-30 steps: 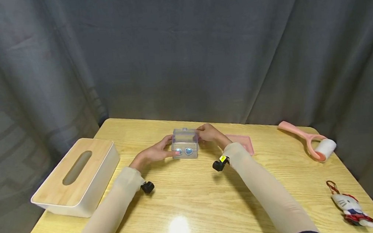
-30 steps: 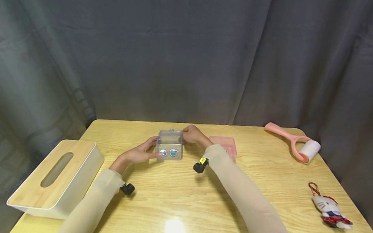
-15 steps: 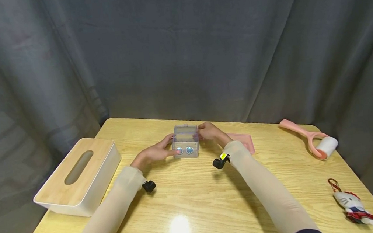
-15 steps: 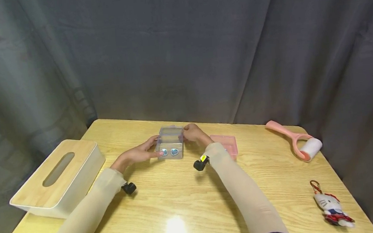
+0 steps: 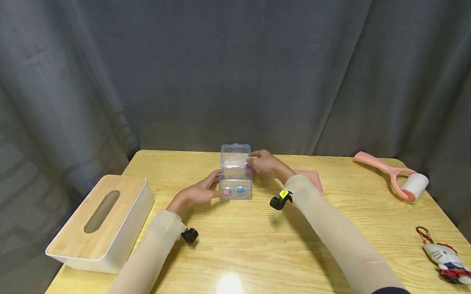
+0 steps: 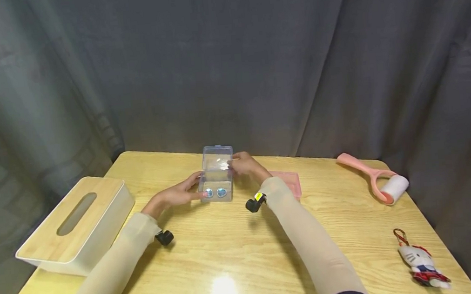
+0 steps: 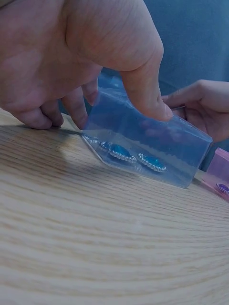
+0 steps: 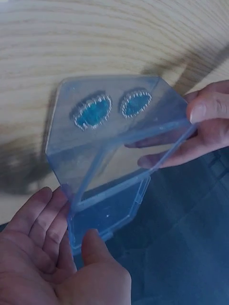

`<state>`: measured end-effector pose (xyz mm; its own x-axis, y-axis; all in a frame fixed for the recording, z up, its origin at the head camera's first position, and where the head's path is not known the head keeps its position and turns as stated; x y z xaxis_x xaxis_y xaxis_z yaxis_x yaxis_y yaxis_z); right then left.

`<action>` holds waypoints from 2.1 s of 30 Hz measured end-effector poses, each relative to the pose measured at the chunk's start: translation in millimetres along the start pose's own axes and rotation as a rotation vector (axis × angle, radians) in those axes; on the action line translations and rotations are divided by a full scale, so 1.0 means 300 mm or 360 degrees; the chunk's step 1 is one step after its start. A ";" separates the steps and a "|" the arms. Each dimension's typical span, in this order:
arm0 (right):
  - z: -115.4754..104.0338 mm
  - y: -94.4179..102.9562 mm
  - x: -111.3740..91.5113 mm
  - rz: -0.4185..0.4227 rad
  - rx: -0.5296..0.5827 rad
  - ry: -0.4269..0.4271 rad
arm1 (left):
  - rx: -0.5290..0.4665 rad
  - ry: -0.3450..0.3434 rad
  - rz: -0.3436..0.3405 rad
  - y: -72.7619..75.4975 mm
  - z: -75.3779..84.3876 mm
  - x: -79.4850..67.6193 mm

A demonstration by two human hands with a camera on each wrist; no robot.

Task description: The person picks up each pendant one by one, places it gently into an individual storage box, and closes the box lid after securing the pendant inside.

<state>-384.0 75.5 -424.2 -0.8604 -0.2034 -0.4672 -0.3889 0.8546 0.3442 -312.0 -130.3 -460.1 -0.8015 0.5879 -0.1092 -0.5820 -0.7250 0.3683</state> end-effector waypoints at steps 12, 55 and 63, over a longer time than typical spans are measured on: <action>-0.055 0.066 -0.036 0.0033 -0.0022 0.0029 | 0.0022 -0.0004 -0.0026 0.001 0.015 0.007; -0.040 0.075 -0.105 -0.0271 -0.0528 0.0221 | 0.0024 0.0032 -0.0049 0.013 0.006 -0.006; -0.023 0.065 -0.115 -0.0220 -0.0572 0.0264 | 0.0019 0.0001 -0.0061 0.009 0.006 0.000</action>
<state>-364.2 95.9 -395.7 -0.8221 -0.4034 -0.4017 -0.5691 0.5986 0.5637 -313.5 -131.6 -457.2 -0.7789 0.6148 -0.1237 -0.6104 -0.6979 0.3747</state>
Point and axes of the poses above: each hand's wrist, its own x-axis towards the middle knuckle, its own y-axis out of the back of the hand, z = x × y, the point moved 6 cm from there along x, towards the middle knuckle, and after that the axes turned 12 degrees about -y, right-handed, at the moved point
